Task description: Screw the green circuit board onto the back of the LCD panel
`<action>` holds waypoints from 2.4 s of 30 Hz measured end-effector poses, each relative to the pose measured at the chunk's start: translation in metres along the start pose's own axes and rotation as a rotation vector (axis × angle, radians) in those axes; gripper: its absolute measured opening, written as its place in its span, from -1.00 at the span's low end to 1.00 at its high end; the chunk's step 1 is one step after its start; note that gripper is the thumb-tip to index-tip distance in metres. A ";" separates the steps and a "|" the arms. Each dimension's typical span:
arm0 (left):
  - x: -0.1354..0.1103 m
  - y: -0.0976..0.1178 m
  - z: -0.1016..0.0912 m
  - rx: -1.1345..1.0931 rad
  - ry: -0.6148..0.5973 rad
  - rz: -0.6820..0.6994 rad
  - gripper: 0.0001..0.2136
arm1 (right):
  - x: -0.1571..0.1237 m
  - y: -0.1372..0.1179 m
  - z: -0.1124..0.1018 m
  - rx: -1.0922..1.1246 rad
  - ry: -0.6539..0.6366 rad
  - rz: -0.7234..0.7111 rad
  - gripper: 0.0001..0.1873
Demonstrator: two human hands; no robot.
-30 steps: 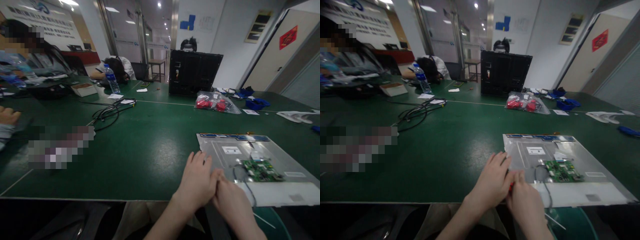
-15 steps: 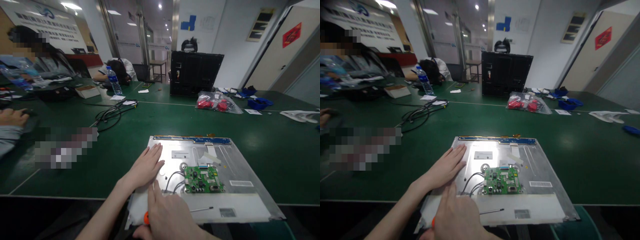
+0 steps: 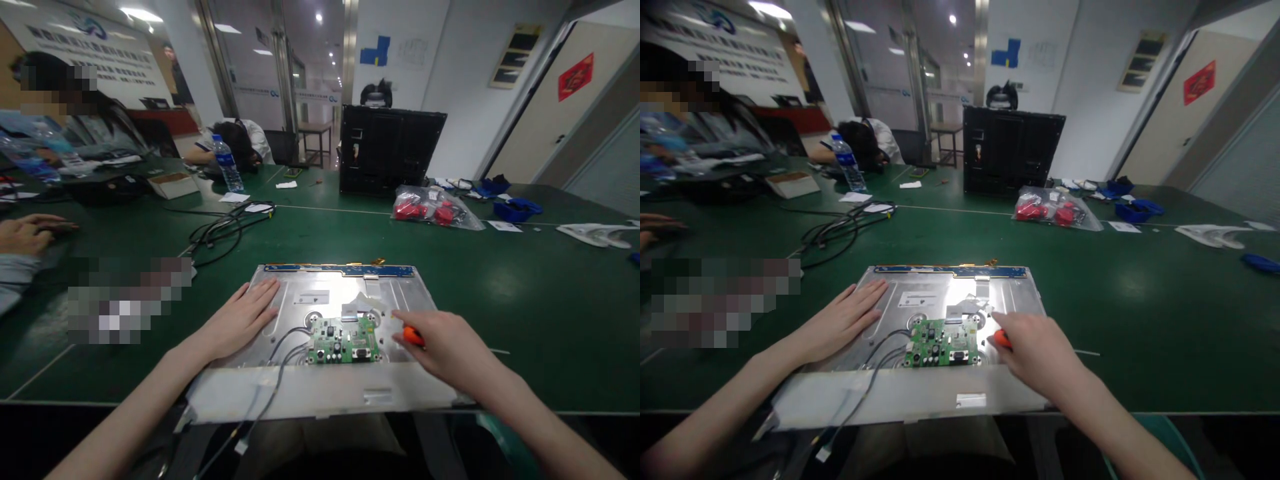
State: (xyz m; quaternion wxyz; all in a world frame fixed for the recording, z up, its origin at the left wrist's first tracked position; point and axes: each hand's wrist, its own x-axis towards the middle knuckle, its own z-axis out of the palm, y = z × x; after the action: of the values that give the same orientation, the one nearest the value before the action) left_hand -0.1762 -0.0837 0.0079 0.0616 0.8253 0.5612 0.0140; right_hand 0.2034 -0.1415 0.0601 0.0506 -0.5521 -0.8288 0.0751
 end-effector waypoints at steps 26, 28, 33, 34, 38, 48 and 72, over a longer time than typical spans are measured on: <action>0.008 0.008 -0.043 -0.499 -0.329 0.139 -0.64 | 0.066 0.030 0.025 0.241 -0.279 -0.191 -0.87; 0.008 0.009 -0.040 -0.540 -0.349 0.161 -0.68 | 0.068 0.031 0.026 0.231 -0.285 -0.210 -0.87; 0.007 0.010 -0.033 -0.582 -0.323 0.217 -0.81 | 0.067 0.030 0.026 0.204 -0.307 -0.256 -0.87; 0.007 0.010 -0.031 -0.587 -0.316 0.235 -0.84 | 0.067 0.028 0.026 0.199 -0.307 -0.257 -0.88; 0.015 0.006 -0.024 -0.597 -0.284 0.250 -0.82 | 0.064 0.025 0.025 0.152 -0.292 -0.292 -0.92; 0.071 0.015 -0.018 -0.515 -0.144 0.183 -0.85 | 0.064 0.029 0.027 0.171 -0.266 -0.344 -0.92; 0.080 0.023 -0.004 -0.507 -0.039 0.305 -0.90 | 0.167 -0.055 0.032 0.054 -0.202 -0.541 -0.86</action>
State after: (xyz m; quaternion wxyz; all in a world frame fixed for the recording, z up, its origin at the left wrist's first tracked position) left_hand -0.1258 -0.0171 0.0108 0.2737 0.8585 0.4082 0.1468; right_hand 0.0844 -0.0107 0.0390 0.0008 -0.2994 -0.9445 0.1354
